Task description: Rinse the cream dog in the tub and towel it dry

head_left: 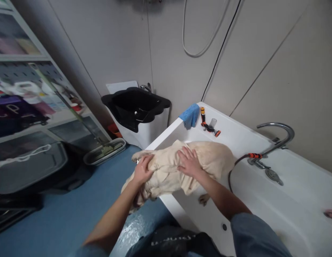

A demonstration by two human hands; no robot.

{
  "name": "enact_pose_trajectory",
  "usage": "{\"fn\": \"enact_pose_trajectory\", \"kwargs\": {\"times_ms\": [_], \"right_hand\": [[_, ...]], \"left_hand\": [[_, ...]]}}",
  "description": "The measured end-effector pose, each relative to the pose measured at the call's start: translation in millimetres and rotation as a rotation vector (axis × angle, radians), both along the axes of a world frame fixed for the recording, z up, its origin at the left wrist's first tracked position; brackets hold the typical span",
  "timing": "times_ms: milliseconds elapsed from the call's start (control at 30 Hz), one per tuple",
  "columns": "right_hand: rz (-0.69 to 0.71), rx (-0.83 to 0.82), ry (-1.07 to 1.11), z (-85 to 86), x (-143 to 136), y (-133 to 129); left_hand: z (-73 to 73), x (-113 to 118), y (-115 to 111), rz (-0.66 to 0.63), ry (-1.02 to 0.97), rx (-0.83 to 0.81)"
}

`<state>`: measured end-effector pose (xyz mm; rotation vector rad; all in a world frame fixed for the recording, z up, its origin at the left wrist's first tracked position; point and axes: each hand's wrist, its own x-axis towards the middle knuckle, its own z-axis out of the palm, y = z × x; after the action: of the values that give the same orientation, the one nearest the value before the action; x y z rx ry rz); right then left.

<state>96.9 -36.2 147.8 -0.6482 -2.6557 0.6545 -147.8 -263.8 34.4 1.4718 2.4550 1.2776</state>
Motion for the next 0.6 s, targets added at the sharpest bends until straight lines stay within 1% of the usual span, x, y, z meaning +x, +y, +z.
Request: {"fn": "enact_pose_trajectory", "kwargs": {"times_ms": [33,67,100,133,167,200,233,267,300,333,367,400,467,500,533,567,600], "right_hand": [[-0.063,0.062,-0.118,-3.5,-3,10],[-0.202,0.123,-0.201,-1.9,-4,25],[-0.389,0.159,-0.277,2.8,-5,40],[-0.585,0.141,-0.349,8.3,-8,51],[-0.698,0.087,-0.401,12.5,-13,57],[-0.702,0.036,-0.439,14.2,-21,55],[-0.576,0.052,-0.413,12.8,-29,48],[-0.339,0.089,-0.358,9.2,-36,37],[-0.140,0.133,-0.281,4.7,-39,27],[-0.012,0.151,-0.253,0.8,-39,21],[0.030,0.147,-0.293,-1.1,-35,20],[-0.061,0.135,-0.369,-0.6,-29,24],[-0.397,0.134,-0.356,4.5,-16,38],[-0.525,0.094,-0.322,6.4,-14,40],[-0.545,0.034,-0.270,6.2,-15,37],[-0.414,-0.046,-0.171,3.1,-19,26],[-0.219,-0.170,-0.051,-2.7,-25,9]], "left_hand": [[0.8,4,-6,-0.029,0.026,-0.038],[2.5,9,-10,-0.045,0.053,-0.071],[4.6,15,-12,-0.046,0.081,-0.098],[6.9,22,-12,-0.032,0.107,-0.117],[9.1,29,-11,-0.003,0.130,-0.130],[11.0,35,-7,0.036,0.147,-0.137],[12.6,40,-4,0.081,0.157,-0.144],[13.7,43,0,0.123,0.159,-0.151],[14.4,44,2,0.160,0.154,-0.160],[14.7,45,3,0.191,0.146,-0.167],[14.8,45,3,0.216,0.134,-0.170],[14.8,46,3,0.237,0.122,-0.168],[15.2,50,1,0.261,0.100,-0.134],[16.0,54,1,0.253,0.092,-0.103],[17.3,58,3,0.224,0.081,-0.067],[19.2,64,5,0.178,0.063,-0.034],[21.8,70,8,0.122,0.034,-0.008]]}}
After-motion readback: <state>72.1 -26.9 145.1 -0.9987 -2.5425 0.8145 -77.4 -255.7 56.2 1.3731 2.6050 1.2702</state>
